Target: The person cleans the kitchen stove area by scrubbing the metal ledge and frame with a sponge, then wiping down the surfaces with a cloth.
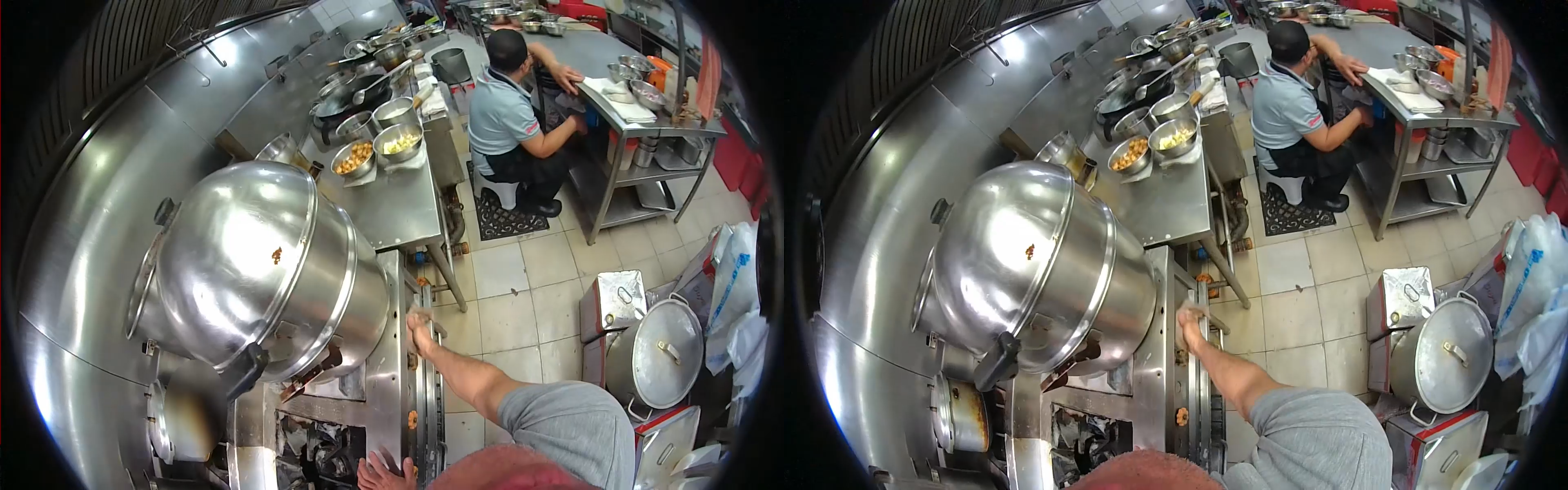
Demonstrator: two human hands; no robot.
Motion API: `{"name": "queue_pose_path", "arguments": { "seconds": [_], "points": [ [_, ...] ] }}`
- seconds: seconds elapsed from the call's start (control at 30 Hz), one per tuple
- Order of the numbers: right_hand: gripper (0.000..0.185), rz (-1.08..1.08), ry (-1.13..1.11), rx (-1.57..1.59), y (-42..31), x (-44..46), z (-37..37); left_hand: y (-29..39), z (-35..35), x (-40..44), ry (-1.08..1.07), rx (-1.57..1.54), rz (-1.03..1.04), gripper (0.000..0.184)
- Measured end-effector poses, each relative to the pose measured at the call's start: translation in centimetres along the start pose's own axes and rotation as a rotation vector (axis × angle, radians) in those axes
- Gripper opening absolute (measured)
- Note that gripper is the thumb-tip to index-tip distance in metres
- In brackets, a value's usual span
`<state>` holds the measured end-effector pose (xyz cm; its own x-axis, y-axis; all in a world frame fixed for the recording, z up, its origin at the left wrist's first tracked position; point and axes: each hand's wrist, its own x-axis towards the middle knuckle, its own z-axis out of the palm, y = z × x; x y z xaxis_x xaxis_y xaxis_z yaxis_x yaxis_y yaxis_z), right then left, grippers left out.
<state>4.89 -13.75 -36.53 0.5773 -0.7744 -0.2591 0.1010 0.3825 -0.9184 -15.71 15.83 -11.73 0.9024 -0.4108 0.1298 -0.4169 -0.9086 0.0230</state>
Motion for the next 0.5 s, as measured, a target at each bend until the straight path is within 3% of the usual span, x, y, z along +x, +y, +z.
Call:
{"name": "queue_pose_path", "arguments": {
  "seconds": [0.07,0.17,0.2,0.23,0.27,0.3,0.33,0.37,0.43,0.5],
  "points": [
    [0.046,0.328,-0.195,0.596,-3.9,0.4,-1.7,-0.2,-0.1,-0.7,-0.096,-0.011,-0.034,0.075],
    [0.039,0.35,-0.294,0.701,-5.1,1.5,-5.2,-0.9,1.2,-0.2,0.029,-0.119,0.058,0.077],
    [0.033,0.296,-0.472,0.828,-4.2,2.6,-5.9,-1.6,1.7,-0.8,0.07,-0.159,0.079,0.078],
    [0.029,0.349,-0.508,1.048,-5.5,2.1,-5.9,-1.9,2.3,-0.9,0.104,-0.171,0.083,0.078],
    [0.031,0.277,-0.864,1.211,-8.6,0.5,-6.8,-1.6,2.6,-0.6,0.127,-0.171,0.07,0.077],
    [0.034,0.363,-0.333,0.942,-11.3,-1.5,-6.9,-1.8,2.7,-0.8,0.102,-0.167,0.056,0.079],
    [0.039,0.311,-0.371,0.978,-8.6,0.1,-8.1,-1.8,2.7,-0.9,0.089,-0.165,0.023,0.08],
    [0.04,0.329,-0.302,0.938,-11.1,-2.0,-9.0,-1.9,2.9,-0.9,0.088,-0.162,0.02,0.08],
    [0.04,0.274,-0.415,0.952,-14.6,-6.0,-8.9,-2.0,3.2,-0.5,0.123,-0.162,0.016,0.074],
    [0.035,0.064,-0.202,0.651,-16.0,-8.6,-7.9,-2.2,3.2,-0.5,0.135,-0.222,-0.013,0.073]
  ]
}}
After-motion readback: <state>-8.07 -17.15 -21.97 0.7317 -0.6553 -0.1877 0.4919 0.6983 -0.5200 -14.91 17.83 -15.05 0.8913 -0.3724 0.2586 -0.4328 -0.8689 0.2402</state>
